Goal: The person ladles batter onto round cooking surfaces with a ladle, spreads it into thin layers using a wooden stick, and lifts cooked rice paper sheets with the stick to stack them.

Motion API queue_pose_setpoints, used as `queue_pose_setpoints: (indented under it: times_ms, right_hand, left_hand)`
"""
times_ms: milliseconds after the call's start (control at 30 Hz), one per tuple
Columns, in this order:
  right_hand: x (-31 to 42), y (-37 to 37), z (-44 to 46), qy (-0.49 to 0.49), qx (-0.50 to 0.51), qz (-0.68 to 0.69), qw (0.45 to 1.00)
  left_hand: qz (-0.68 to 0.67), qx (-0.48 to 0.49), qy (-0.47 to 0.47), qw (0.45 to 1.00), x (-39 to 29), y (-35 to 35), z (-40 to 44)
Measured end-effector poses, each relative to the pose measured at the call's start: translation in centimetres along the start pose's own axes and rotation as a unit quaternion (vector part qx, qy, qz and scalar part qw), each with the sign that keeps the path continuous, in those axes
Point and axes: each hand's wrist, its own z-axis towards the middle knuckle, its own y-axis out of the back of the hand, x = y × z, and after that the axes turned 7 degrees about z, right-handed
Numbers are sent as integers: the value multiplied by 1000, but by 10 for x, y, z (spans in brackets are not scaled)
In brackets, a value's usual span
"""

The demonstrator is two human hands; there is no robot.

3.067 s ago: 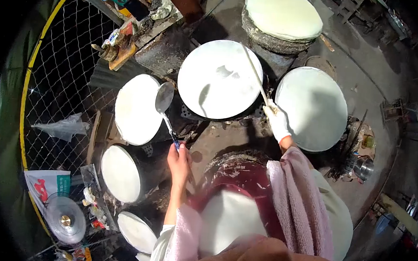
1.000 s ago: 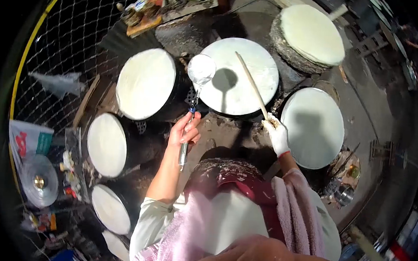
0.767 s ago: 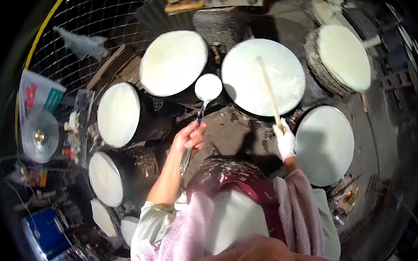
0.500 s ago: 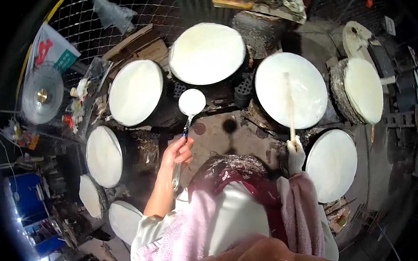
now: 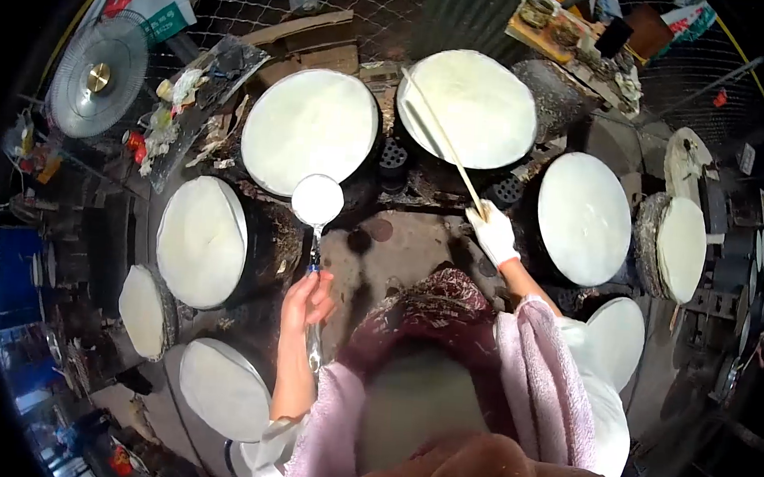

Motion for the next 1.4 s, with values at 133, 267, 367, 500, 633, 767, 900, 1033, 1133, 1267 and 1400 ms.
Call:
queue_pose_setpoints:
  times_ms: [133, 267, 367, 500, 633, 767, 900, 1033, 1133, 1267, 1400]
  right_hand:
    - [37, -53, 96, 70, 42, -117, 990]
    - [74, -99, 177, 96, 38, -121, 987]
    - [99, -115, 212, 89, 5, -114, 989]
    - [87, -132, 240, 92, -12, -135, 987]
    - [75, -142, 246, 123, -31, -176, 976]
    - [75, -131, 251, 101, -11, -172, 980]
    - [53, -115, 243, 220, -184, -96, 953]
    - [67, -59, 223, 128, -176, 0, 976]
    - [69, -27, 212, 19, -148, 65, 987]
    - [75, 17, 200, 42, -189, 104, 976]
    - [65, 55, 194, 69, -237, 142, 959]
  left_hand:
    - [-46, -13, -32, 998, -12, 2, -4]
    - [-92, -61, -46, 993, -23, -11, -2]
    - [-104, -77, -66, 989, -29, -24, 6]
    - [-143, -115, -81, 980, -40, -37, 21]
    - [-148, -109, -74, 980, -54, -43, 40]
    - [-121, -68, -64, 988, -72, -39, 64]
    - [-113, -42, -26, 992, -92, -26, 86]
    - [-30, -11, -22, 999, -111, -15, 109]
    - [-22, -8, 5, 1000, -123, -15, 124]
    - [17, 26, 6, 999, -133, -13, 139]
    - [43, 19, 33, 998, -142, -12, 149]
